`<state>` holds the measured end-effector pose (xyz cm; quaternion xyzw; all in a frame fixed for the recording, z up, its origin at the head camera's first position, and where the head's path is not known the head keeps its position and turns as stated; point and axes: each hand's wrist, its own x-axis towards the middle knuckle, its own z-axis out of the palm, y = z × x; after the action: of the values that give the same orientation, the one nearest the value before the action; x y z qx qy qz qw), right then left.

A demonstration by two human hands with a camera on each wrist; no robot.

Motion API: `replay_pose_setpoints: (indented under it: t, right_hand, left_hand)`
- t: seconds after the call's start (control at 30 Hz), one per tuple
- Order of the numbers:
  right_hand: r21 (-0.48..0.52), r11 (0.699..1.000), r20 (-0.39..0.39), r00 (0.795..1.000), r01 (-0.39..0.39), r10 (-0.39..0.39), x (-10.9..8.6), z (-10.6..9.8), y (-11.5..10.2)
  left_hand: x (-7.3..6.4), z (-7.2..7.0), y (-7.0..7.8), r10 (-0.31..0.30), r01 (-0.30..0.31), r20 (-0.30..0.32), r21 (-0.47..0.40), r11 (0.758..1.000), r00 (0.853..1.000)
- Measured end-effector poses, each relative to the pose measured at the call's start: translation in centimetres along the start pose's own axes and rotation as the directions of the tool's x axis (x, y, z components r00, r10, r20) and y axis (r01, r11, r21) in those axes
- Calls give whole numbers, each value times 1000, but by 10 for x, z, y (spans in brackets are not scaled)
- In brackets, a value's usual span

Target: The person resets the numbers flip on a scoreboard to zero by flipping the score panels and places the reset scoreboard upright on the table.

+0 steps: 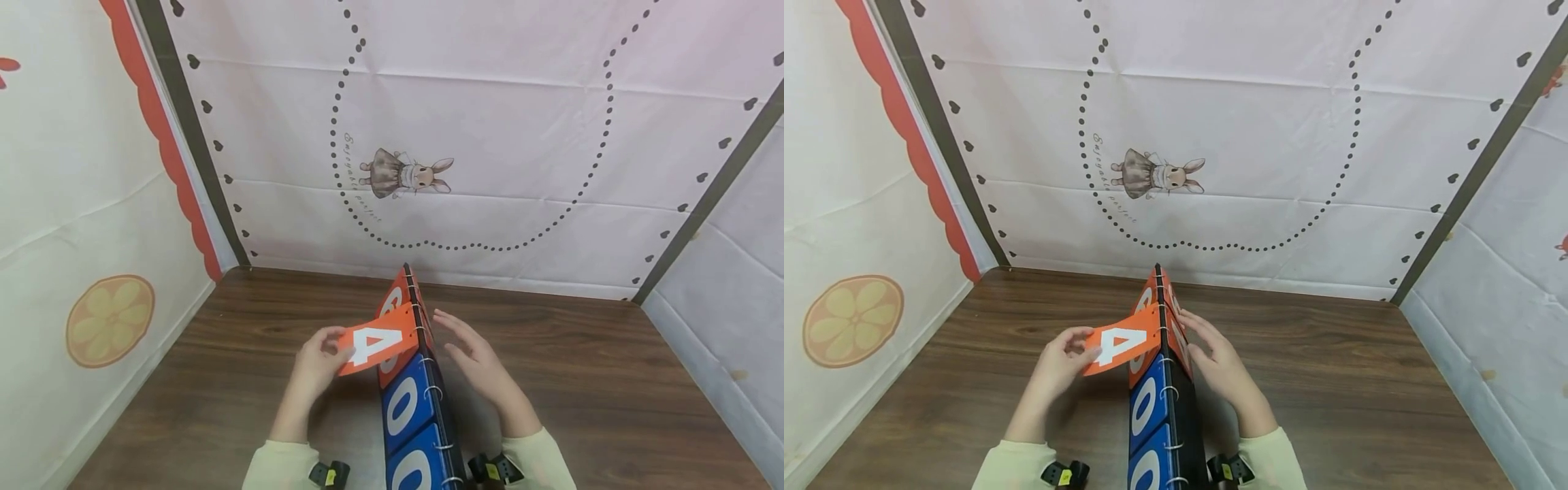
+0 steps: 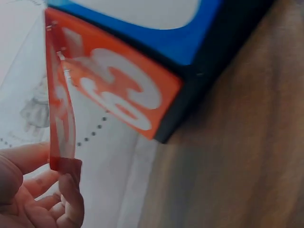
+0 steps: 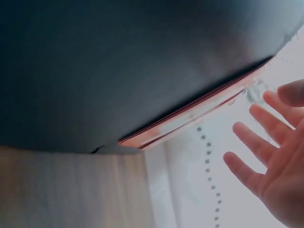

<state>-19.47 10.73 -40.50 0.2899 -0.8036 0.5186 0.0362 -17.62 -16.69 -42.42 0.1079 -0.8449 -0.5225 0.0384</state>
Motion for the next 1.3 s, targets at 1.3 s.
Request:
replay_pose_setpoints:
  t: [1.3]
  right_hand:
    - [-79,936,98,932,-343,350,-14,0,23]
  left_hand:
    - [-2,55,-17,19,-25,269,19,1000,963]
